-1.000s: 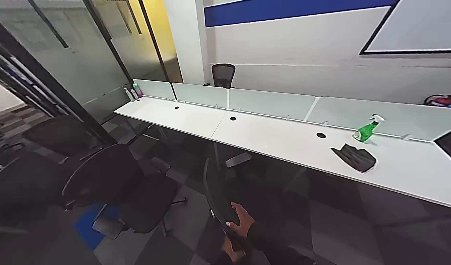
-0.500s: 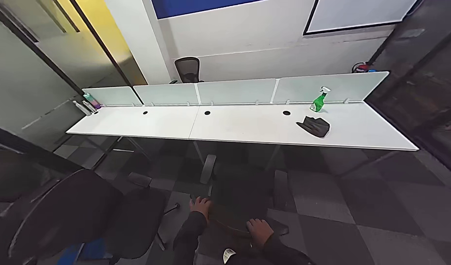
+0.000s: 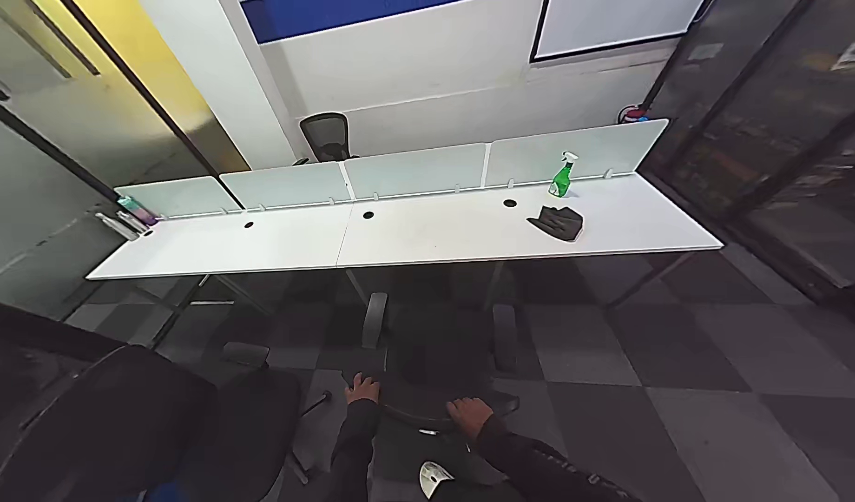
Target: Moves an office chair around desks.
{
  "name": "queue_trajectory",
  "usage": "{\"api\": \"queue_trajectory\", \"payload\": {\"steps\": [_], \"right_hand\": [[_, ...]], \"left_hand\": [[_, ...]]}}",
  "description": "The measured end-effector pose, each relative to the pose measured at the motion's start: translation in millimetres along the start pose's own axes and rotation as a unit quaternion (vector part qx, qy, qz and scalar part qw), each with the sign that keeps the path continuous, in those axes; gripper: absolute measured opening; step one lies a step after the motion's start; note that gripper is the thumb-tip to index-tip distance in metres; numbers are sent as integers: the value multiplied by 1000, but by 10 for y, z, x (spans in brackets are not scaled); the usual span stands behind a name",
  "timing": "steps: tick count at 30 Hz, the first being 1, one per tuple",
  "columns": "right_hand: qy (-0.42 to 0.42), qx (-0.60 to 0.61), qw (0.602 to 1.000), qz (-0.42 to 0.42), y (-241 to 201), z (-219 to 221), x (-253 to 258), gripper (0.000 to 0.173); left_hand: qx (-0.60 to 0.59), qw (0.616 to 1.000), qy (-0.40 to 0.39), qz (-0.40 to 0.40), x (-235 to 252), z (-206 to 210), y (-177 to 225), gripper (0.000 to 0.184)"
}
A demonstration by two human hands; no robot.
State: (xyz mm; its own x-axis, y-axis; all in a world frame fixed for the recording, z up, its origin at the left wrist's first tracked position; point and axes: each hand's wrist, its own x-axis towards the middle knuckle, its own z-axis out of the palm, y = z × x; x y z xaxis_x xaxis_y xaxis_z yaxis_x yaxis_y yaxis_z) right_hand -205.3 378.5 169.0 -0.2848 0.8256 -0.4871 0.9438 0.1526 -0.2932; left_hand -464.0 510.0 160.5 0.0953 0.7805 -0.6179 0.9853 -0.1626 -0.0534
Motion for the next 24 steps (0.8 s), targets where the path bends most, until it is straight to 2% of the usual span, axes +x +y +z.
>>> {"api": "queue_trajectory", "payload": {"steps": [3,5,8,12,14,18,20,24], "right_hand": [[-32,-4,999,6,92,-50,-88,37],[-42,-11,999,8,216,-57,-166,37],[-47,-24,999,11,522,-35,-371,35],[-62,-67,996,3,1015,-2,-772,38],[-62,-71,996,2,1287,99,-1008,38],[-70,-71,995,-15,1780,322,-1587,34],[-60,-68,996,-9,2049,478,-1905,33],[-38,-34,999,15,2508,829,-2599,32]], "left_hand": [[2,1000,16,-9,-69,64,121,48],[-2,999,42,-12,-160,164,228,55],[-42,993,112,6,-357,435,459,62],[-101,966,231,57,-736,890,913,54],[-102,966,231,61,-930,1041,1213,53],[-60,984,160,59,-1244,1287,1760,48],[-62,971,207,102,-1348,1484,2037,42],[-56,945,278,160,-1662,1709,2698,43]]}}
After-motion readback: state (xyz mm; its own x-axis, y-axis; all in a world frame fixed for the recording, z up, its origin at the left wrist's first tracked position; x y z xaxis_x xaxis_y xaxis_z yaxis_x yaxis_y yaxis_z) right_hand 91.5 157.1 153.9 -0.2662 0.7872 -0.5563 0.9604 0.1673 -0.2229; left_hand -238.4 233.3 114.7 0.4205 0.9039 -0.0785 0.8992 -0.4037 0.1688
